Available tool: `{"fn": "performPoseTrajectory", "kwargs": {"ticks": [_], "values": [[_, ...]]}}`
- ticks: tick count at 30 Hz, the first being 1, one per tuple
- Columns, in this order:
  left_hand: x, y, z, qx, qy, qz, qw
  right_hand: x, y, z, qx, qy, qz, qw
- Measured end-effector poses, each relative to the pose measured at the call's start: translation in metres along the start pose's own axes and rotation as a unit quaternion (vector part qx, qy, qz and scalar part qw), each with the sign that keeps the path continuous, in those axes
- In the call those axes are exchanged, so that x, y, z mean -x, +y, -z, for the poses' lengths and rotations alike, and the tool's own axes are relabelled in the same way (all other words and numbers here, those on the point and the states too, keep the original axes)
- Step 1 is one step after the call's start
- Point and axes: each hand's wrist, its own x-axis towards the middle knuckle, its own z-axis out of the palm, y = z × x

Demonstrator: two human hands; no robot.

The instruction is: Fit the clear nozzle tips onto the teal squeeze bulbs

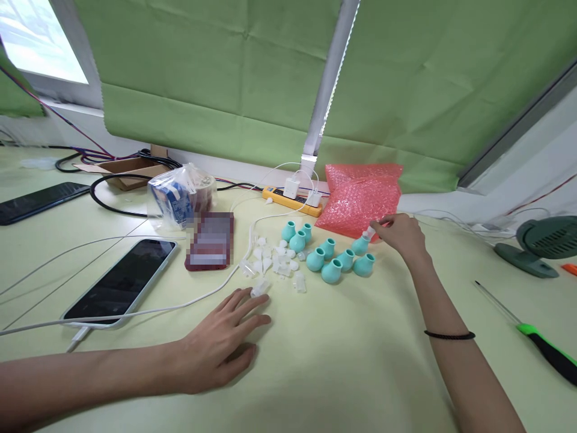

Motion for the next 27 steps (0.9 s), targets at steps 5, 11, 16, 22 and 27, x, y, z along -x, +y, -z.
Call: {"fn": "performPoseTrajectory", "kwargs": {"ticks": [5,11,16,22,27], "values": [[0.000,0.002,0.001,-0.011,-0.006,-0.010,1.000,0.005,-0.015,0.011,0.022,0.020,-0.055,0.998],[-0.001,0.004,0.002,-0.011,0.004,-0.021,1.000,0.024,-0.055,0.031,-0.042,0.169,0.072,0.982],[-0.001,0.004,0.001,-0.011,-0.003,-0.022,1.000,0.067,-0.108,0.036,-0.140,-0.041,0.315,0.938],[0.000,0.004,0.002,-0.020,-0.009,-0.019,1.000,0.106,-0.144,0.006,-0.041,-0.207,0.443,0.871],[0.001,0.005,0.003,-0.036,-0.021,-0.016,0.999,0.113,-0.145,-0.017,0.071,-0.212,0.468,0.855]]}}
